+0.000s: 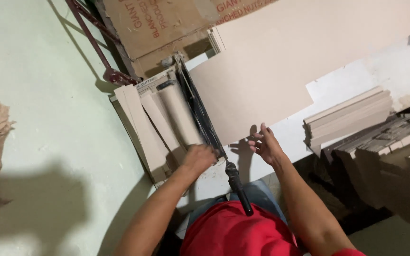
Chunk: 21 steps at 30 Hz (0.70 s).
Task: Cutting sheets of cardboard using a manual paper cutter.
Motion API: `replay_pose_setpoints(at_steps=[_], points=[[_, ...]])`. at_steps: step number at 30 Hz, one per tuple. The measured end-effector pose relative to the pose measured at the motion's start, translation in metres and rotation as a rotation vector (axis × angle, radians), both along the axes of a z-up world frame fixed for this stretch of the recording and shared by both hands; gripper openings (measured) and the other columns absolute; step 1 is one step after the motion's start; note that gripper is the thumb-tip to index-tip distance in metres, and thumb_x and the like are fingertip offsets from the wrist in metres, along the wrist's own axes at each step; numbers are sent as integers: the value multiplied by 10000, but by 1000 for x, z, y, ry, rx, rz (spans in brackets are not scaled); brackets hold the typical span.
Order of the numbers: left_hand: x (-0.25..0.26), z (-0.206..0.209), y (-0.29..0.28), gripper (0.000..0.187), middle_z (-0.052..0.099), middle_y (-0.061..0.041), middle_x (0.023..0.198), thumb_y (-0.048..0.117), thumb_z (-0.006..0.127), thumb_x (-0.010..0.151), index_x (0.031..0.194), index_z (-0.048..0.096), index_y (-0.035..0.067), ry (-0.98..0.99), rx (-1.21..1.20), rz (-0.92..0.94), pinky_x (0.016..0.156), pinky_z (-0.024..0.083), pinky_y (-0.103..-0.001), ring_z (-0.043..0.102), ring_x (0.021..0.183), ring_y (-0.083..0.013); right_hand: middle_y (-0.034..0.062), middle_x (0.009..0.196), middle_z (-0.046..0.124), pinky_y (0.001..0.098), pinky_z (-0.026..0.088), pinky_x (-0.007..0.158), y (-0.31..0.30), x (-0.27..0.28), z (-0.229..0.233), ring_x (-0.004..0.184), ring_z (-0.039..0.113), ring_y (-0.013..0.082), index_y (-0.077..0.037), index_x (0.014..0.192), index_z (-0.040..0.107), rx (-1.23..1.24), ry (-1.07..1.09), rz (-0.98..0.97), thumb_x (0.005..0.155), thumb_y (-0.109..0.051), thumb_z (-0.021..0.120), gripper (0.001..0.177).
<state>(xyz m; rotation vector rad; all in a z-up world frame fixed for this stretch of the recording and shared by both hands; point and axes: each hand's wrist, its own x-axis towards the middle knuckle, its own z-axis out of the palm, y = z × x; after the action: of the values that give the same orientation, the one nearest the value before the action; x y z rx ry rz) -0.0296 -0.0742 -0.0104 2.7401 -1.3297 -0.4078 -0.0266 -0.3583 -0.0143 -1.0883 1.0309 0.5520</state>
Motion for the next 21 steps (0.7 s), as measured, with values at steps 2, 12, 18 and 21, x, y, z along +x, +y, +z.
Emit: replay_pose_setpoints(at_steps=[2, 12, 18, 21], points=[[-3, -4, 31, 88, 750, -119, 840, 134, 694, 775, 817, 757, 177, 75, 46, 108, 551, 511, -451, 709, 663, -282, -35, 837, 521, 239, 485, 514, -8, 1, -26, 618, 603, 165, -214, 982, 446, 66, -32, -127, 992, -414, 715, 335], [32, 5, 59, 248, 500, -113, 1286, 258, 569, 1019, 1241, 602, 151, 134, 84, 414, 1031, 396, -487, 500, 1219, -317, 189, 980, 726, 455, 638, 679, 6, -46, -19, 801, 742, 297, -40, 1069, 539, -135, -44, 140, 991, -324, 717, 345], [70, 61, -5, 723, 200, -294, 1646, 508, 621, 954, 1533, 424, 124, 531, 224, 752, 1226, -26, -612, 27, 1561, -433, 154, 988, 755, 475, 629, 784, 25, -7, -10, 880, 751, 276, -10, 1173, 603, -251, -54, 311, 1049, -388, 634, 399], [72, 33, -25, 1108, 2, -344, 1653, 530, 729, 867, 1633, 59, 91, 583, 300, 812, 1181, -90, -693, -64, 1542, -473, 194, 950, 763, 542, 628, 803, 21, 1, -17, 899, 769, 321, 0, 1154, 663, -275, -46, 406, 1050, -442, 642, 455]])
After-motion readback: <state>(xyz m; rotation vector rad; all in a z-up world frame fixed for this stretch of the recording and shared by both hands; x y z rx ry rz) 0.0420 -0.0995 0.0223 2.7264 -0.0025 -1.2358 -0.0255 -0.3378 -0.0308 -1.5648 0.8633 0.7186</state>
